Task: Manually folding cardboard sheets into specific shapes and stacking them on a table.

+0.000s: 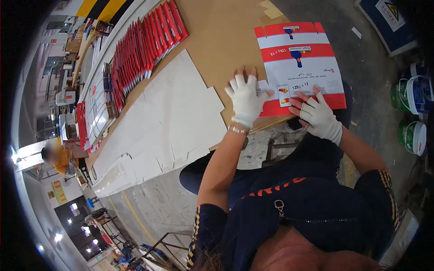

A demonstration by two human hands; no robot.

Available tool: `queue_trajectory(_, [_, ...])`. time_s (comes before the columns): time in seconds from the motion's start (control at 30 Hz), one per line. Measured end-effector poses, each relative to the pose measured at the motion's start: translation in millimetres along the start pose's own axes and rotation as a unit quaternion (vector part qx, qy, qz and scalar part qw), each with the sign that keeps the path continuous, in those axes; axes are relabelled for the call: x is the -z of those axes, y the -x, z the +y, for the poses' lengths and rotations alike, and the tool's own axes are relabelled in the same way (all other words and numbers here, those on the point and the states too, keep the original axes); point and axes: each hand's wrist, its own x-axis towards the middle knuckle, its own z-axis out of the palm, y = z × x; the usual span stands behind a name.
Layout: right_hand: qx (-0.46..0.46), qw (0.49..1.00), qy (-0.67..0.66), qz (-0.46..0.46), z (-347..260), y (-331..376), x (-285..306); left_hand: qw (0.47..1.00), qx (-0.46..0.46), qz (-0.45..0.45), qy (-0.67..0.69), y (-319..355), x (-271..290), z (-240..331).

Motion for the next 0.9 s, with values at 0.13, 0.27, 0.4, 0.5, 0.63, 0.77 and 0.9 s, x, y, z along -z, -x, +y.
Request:
queue_trajectory(0.13, [-0.082, 0.985, -0.149, 0.011, -31, 24, 10, 0.994, 0.063, -0.037, 0.080, -17, -1, -8])
queue_trajectory(0.27, [-0.348, 0.649, -0.677, 0.021, -83, 56, 2, 0.678, 0.196, -0.161, 0.690, 22, 34, 26])
queue_trajectory(0.4, [-0.426, 0.607, -0.655, 0.145, -59, 38, -7, 0.912, 0.018, -0.113, 0.395, 68, 79, 47])
queue_trajectory(0.5, [-0.400, 0.755, -0.447, 0.265, 13, 7, 11, 0.997, 0.011, -0.056, 0.057, 74, 90, 10])
queue_trajectory(0.63, [-0.338, 0.880, -0.331, 0.040, 123, -97, 69, 0.968, 0.041, -0.221, -0.113, 118, 84, -50])
queue_trajectory(0.77, [-0.205, 0.930, -0.300, 0.058, 197, -265, 25, 0.963, -0.006, -0.233, -0.139, 125, 90, -65])
queue_trajectory(0.9, [-0.211, 0.902, -0.366, 0.094, 209, -436, -58, 0.974, -0.025, -0.204, -0.098, 123, 93, -67])
